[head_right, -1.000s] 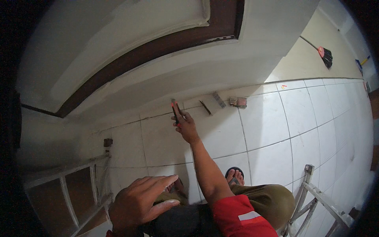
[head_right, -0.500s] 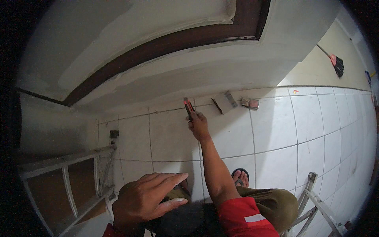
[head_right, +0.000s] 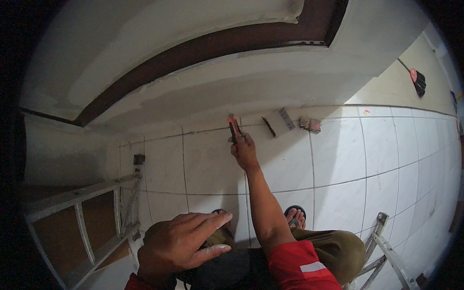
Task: The person trims excess material from a door frame using a utility knife and then uses a small piece of sandpaper to sand the trimmed edges by hand.
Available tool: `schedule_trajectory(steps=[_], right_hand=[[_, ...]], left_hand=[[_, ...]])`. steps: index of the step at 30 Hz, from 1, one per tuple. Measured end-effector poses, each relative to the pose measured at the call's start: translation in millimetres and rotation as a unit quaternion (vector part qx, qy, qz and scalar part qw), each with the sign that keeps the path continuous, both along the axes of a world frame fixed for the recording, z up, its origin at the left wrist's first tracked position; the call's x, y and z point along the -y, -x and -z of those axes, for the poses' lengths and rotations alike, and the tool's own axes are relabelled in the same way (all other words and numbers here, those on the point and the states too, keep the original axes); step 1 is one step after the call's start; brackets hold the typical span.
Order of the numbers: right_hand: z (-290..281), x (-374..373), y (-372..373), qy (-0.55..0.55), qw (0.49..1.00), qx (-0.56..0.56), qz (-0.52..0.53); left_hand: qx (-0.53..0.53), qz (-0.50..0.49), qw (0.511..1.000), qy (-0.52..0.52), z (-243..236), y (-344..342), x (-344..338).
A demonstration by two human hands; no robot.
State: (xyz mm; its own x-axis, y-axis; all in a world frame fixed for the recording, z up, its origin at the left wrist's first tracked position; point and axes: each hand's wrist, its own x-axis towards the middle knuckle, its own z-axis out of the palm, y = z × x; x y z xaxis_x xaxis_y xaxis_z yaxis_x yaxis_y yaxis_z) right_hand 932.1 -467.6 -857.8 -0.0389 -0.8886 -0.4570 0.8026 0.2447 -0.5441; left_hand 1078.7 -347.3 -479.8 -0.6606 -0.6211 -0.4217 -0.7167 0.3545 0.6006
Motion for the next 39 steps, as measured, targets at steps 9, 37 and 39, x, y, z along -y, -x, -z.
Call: schedule_trajectory(steps=[9, 37, 39], right_hand=[[-2.7, 5.6, -13.6, -0.027, 0.965, -0.178, -0.189], [-480.1, -259.9, 227.9, -0.257, 0.649, -0.711, 0.079], [-493.7, -278.9, 167.0, -0.315, 0.588, -0.718, 0.199]], left_hand=[[0.031, -0.009, 0.997, -0.067, 26.8, -3.8, 40.2], [-0.162, 0.003, 0.977, -0.138, 307.4, 139.2, 174.4], [-0.088, -0.054, 0.993, -0.062, 332.7, 103.8, 185.4]])
